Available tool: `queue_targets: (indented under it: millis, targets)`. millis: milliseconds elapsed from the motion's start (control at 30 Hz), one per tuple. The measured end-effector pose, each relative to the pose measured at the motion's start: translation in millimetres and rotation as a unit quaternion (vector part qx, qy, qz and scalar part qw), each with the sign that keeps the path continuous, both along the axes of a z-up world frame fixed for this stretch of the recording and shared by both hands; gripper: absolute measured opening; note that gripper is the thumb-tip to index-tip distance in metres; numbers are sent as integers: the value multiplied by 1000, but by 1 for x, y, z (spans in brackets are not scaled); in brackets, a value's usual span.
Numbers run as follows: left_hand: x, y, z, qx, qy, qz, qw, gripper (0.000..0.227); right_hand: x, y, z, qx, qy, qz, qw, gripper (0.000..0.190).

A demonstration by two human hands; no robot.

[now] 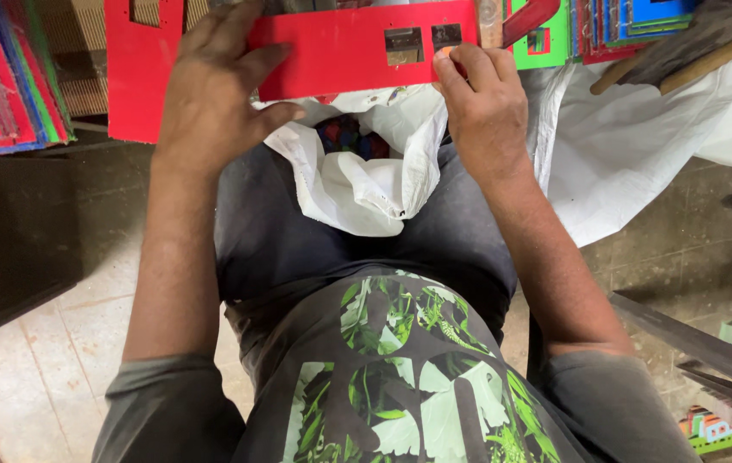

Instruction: The person repeatedly places colorful cardboard frames into a manual press, operates the lever to punch out center pieces, and collects the punched pieces into a white sack on their lap. They handle red, green, and blue frames one at a time, stacking finished frames to the side.

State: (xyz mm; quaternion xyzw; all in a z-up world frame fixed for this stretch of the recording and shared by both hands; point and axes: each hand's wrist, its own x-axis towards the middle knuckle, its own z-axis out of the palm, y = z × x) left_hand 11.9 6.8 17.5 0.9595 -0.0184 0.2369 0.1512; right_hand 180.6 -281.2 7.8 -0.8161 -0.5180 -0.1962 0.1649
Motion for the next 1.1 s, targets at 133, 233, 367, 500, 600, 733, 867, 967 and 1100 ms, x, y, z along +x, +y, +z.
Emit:
queue_targets:
  millis: [133,233,367,500,600,733,867,967,1100]
  targets:
    - [-9,1,-4,-55,40,48,997,59,3,2,-1,-7,0,4,1000,35]
    - [-9,1,-12,-71,52,54,995,53,4,7,0,-5,-2,9,1000,36]
    - [-10,0,-19,-75,39,42,996,49,4,3,1,-14,-1,16,1000,35]
    - [-7,3,-21,-67,30,43,996,50,9,7,4,-25,-2,27,999,33]
    - [2,8,-25,-77,23,40,996,49,19,16,5,-34,-16,28,999,26]
    - [20,20,-32,-89,-12,40,995,46,36,30,0,-34,-18,27,999,24]
    - [33,28,-36,-105,-17,54,993,45,51,39,-7,-50,10,15,999,23]
    - [37,32,-39,-114,-2,62,992,45,52,42,-6,-46,-12,10,999,27]
    - [34,29,-42,-144,9,72,987,46,24,40,3,14,-53,-9,998,31]
